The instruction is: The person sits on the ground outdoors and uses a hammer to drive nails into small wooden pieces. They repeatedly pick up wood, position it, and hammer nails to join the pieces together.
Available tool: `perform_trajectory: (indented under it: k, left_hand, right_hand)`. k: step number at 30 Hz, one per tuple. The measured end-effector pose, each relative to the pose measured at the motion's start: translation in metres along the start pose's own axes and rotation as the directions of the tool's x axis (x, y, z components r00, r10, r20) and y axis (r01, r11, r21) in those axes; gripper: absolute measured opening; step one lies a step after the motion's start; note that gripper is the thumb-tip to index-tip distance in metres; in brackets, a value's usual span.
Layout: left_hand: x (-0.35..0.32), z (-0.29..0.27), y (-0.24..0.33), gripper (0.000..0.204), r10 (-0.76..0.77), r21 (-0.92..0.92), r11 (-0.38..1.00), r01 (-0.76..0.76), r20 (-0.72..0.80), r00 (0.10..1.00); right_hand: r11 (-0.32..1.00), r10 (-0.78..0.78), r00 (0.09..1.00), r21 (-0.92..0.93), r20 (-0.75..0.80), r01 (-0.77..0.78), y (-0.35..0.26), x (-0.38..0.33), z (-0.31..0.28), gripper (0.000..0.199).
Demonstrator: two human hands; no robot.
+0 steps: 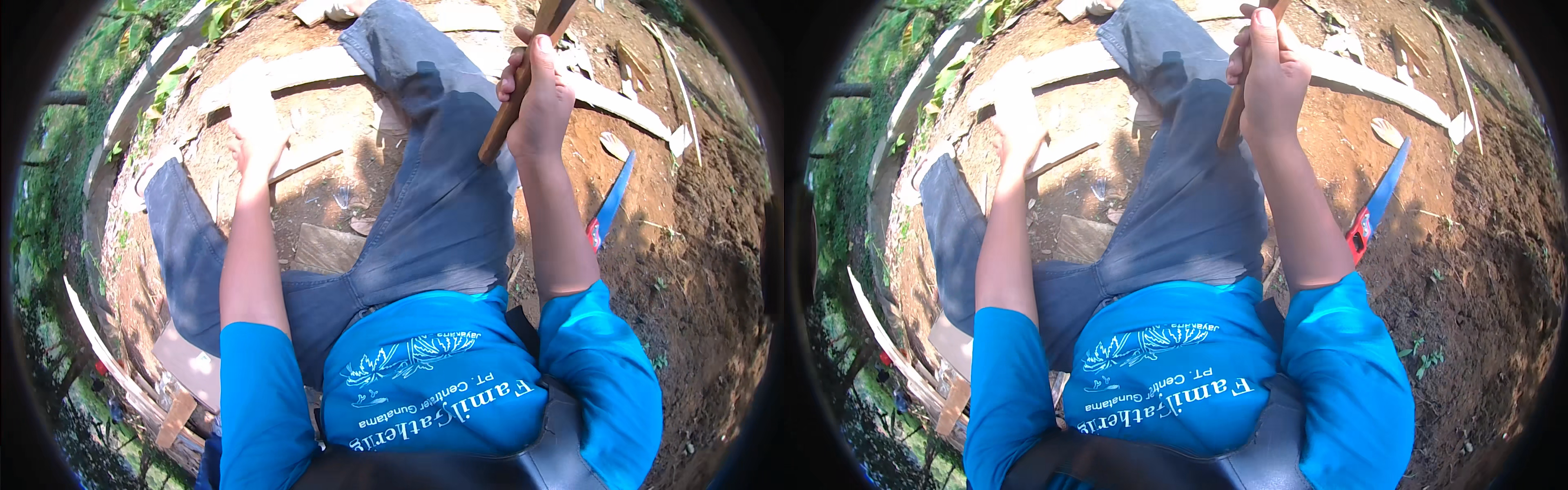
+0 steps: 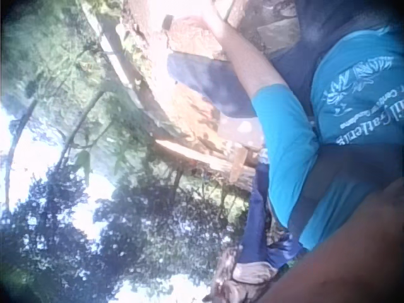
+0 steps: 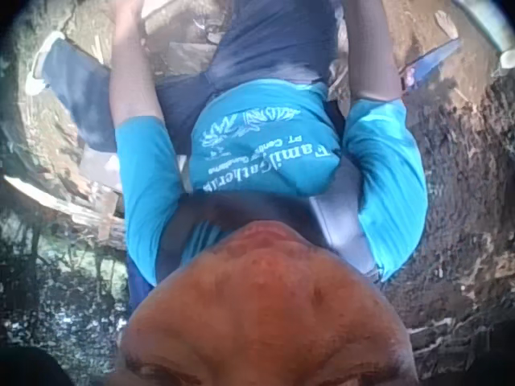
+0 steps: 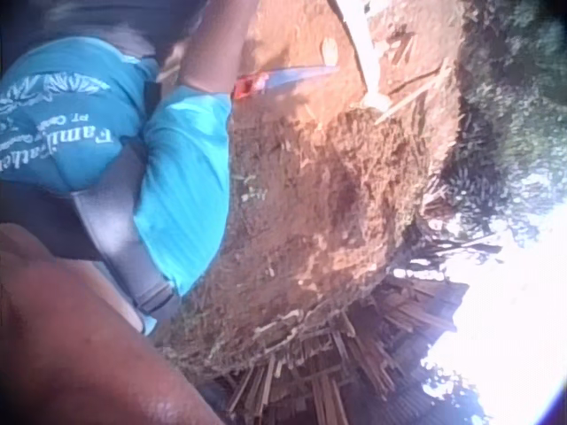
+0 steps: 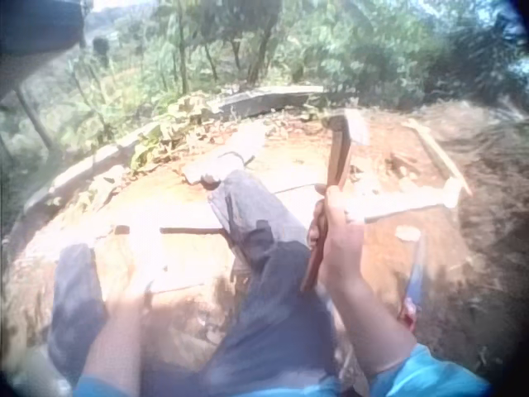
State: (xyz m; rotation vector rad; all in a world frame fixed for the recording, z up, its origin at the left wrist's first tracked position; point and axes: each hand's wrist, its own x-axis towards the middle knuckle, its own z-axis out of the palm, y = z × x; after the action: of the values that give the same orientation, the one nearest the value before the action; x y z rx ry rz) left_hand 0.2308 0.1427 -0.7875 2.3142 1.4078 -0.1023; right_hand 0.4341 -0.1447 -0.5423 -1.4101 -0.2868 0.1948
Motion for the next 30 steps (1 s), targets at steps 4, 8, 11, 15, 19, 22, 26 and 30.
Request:
perform_trajectory:
  k: [4, 8, 11, 15, 19, 22, 26, 30]
  left_hand:
    - [0.004, -0.019, -0.028, 0.122, 0.199, -0.003, 0.98, -0.199, 0.029, 0.98]
    - [-0.002, -0.058, -0.04, 0.111, 0.465, -0.075, 0.885, -0.459, 0.114, 0.878]
    - [-0.012, -0.077, -0.036, 0.11, 0.493, 0.117, 0.843, -0.525, 0.223, 0.841]
    - [-0.025, -0.085, -0.042, 0.109, 0.436, 0.306, 0.795, -0.524, 0.313, 0.844]
    - [-0.033, -0.09, -0.058, 0.107, 0.395, 0.262, 0.836, -0.482, 0.321, 0.861]
    - [-0.038, -0.089, -0.044, 0.106, 0.419, 0.194, 0.846, -0.496, 0.334, 0.845]
    - [-0.042, -0.095, -0.051, 0.104, 0.476, 0.161, 0.832, -0.531, 0.286, 0.832]
    - [-0.041, -0.095, -0.07, 0.104, 0.502, 0.153, 0.828, -0.539, 0.225, 0.835]
  right_hand:
    - [0.945, -0.173, 0.939, -0.32, -0.297, 0.073, -0.023, 0.015, -0.121, 0.037]
    - [0.777, -0.035, 0.878, -0.566, -0.478, -0.277, 0.044, -0.017, -0.251, 0.029]
    - [0.606, -0.049, 0.829, -0.677, -0.557, -0.419, 0.123, -0.055, -0.322, 0.032]
    - [0.327, -0.088, 0.818, -0.792, -0.568, -0.515, 0.165, -0.082, -0.327, 0.038]
    - [0.372, -0.202, 0.897, -0.878, -0.393, -0.301, 0.139, -0.074, -0.234, 0.051]
    - [0.377, 0.006, 0.952, -0.881, -0.306, -0.285, 0.159, -0.069, -0.241, 0.05]
    - [0.621, 0.186, 0.949, -0.719, -0.254, -0.314, 0.171, -0.063, -0.249, 0.039]
    - [0.908, 0.384, 0.909, -0.115, -0.162, -0.404, 0.133, -0.05, -0.23, 0.03]
